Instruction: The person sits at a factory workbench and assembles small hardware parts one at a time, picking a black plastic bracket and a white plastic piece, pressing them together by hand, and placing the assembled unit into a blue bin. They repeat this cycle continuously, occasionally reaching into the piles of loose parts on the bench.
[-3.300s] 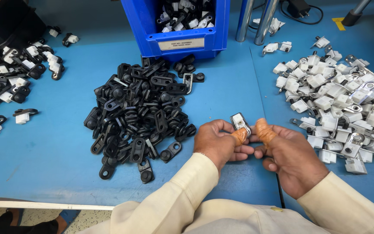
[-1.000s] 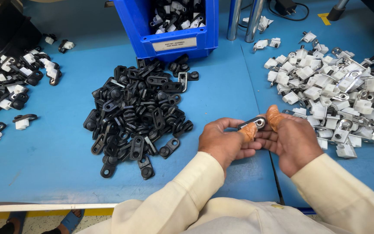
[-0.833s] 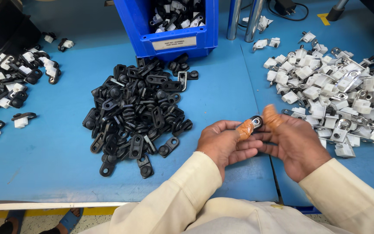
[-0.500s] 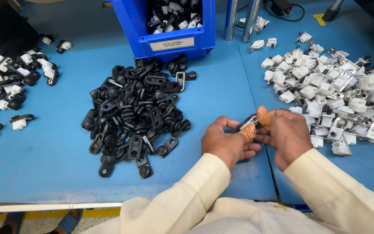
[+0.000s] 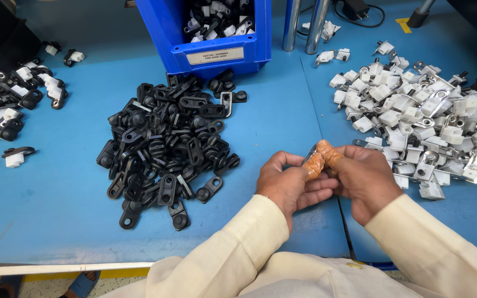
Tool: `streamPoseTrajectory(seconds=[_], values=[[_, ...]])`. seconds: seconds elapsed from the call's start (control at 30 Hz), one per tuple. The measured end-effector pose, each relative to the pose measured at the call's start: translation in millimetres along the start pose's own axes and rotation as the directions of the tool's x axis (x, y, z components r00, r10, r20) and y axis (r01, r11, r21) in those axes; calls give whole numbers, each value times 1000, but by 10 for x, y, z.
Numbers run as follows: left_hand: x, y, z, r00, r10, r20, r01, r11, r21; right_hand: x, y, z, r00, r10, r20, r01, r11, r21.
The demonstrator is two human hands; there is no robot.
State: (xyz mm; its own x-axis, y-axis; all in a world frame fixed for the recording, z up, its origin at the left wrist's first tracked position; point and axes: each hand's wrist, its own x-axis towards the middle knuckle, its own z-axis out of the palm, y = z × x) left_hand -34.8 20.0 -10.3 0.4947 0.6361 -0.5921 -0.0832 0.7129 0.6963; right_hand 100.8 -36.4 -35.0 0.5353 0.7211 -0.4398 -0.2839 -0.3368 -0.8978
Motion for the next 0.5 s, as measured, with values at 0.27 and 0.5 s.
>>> streamPoseTrajectory(seconds=[0.27, 0.5], values=[[30, 27, 41, 995, 59, -80, -55, 997, 57, -24, -108, 108, 993, 72, -97, -64, 995, 78], [64, 43, 2, 1000, 7, -22, -8, 998, -56, -106, -180, 125, 1000, 25, -19, -25, 1000, -17]])
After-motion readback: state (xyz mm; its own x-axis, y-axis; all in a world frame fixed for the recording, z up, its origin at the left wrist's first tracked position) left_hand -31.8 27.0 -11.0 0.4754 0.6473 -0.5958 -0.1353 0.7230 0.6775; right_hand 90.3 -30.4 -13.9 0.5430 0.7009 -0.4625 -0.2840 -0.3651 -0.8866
